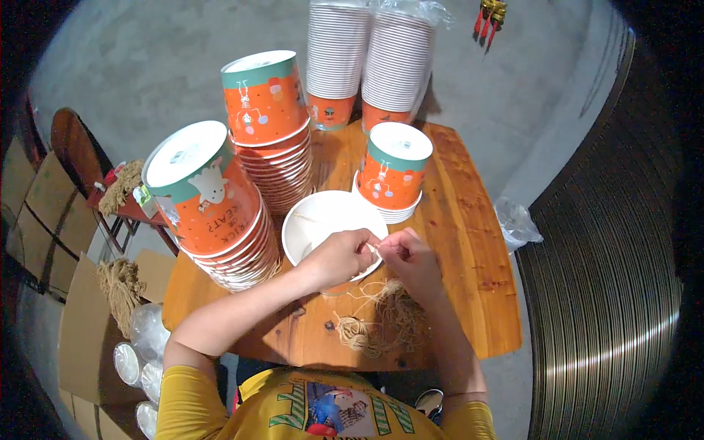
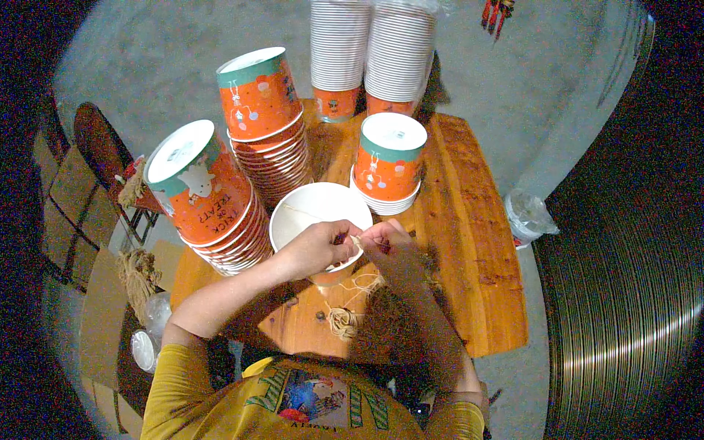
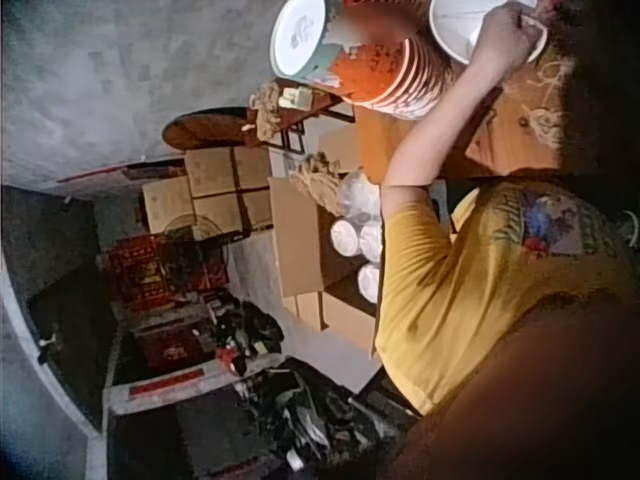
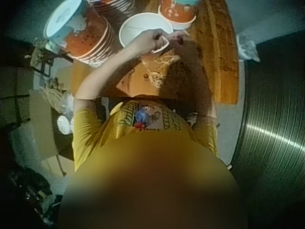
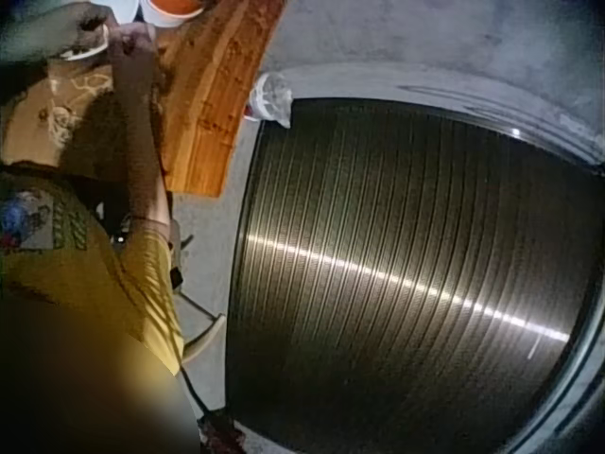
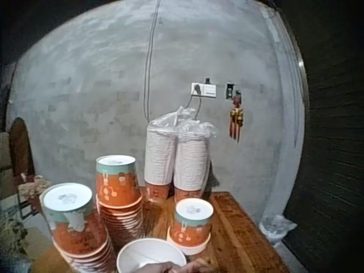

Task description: Picking rubber bands and placing them inside a paper cup.

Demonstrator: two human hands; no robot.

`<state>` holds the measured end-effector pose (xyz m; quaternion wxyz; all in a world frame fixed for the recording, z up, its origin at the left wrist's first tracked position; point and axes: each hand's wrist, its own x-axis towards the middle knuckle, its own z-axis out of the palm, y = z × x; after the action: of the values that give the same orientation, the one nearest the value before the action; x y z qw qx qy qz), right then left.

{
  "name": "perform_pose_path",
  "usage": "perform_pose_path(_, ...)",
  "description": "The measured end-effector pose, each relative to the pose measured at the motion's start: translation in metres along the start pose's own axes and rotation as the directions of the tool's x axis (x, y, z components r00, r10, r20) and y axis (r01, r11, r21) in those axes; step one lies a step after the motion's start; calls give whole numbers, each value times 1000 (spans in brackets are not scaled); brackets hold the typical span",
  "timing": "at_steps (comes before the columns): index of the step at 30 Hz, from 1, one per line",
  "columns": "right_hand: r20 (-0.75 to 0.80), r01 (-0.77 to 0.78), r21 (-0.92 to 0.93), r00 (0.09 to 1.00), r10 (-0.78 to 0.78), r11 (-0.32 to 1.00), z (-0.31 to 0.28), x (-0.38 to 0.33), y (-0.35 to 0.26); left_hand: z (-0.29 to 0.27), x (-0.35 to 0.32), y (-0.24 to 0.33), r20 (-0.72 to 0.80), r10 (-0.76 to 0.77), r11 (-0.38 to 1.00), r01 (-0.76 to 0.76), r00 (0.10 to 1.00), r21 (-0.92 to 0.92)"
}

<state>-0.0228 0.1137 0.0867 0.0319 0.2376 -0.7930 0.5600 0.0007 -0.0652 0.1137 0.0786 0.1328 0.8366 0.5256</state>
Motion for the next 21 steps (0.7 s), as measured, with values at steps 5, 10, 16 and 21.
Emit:
perform_pose_path(5, -3, -21, -20, 1000, 21, 1000, 0, -1, -5, 1, 6, -6, -28, 6, 998, -7, 1000, -61)
perform_pose_path(10, -11, -13, -22, 1000, 13, 1000, 0, -2, -2, 1, 8, -8, -45, -2, 991, -4, 999, -135)
perform_pose_path(16, -7, -15, 22, 1000, 15, 1000, 1, -2, -2, 0, 5, -3, -48, 19, 991, -25, 999, -130)
perform_pose_path(21, 7, -19, 3, 1000, 19, 1000, 1, -2, 1, 5, 4, -6, -126, 142, 986, -151, 982, -67)
